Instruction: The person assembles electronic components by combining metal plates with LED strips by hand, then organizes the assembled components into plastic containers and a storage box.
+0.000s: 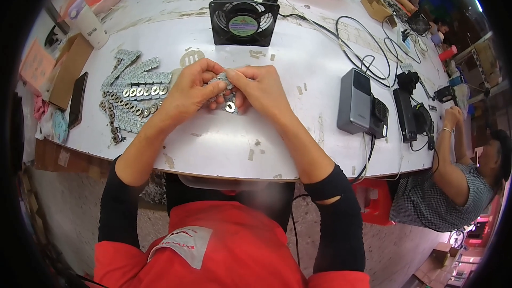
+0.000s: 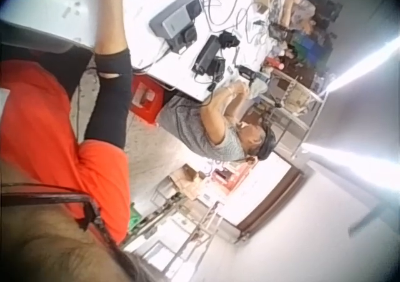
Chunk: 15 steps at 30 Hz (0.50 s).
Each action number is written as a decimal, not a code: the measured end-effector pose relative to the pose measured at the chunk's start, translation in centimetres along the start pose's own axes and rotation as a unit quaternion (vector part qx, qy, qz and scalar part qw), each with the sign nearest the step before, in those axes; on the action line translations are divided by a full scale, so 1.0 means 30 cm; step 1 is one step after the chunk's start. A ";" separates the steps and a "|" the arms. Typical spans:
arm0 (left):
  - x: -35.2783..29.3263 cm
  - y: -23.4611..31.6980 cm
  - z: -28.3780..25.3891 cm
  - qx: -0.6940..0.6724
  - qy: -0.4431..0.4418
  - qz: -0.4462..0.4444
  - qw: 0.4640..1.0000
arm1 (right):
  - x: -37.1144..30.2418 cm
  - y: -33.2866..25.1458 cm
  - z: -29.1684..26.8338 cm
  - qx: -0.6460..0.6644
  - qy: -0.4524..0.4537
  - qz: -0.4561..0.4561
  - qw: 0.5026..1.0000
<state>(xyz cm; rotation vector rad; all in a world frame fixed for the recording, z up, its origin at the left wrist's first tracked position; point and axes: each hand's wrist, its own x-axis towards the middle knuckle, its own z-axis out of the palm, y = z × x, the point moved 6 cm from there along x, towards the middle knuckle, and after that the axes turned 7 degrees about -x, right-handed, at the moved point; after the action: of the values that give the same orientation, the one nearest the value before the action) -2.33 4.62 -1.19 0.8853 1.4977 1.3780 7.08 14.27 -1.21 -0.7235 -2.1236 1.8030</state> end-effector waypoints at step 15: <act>-0.001 0.033 0.009 -0.108 0.029 0.045 0.993 | 0.005 0.025 -0.033 0.179 0.001 0.025 0.984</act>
<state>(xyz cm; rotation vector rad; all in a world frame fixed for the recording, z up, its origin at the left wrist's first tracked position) -2.13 4.83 -0.20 0.7902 1.3341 1.6107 7.62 15.26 -1.77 -0.6887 -1.7214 2.1281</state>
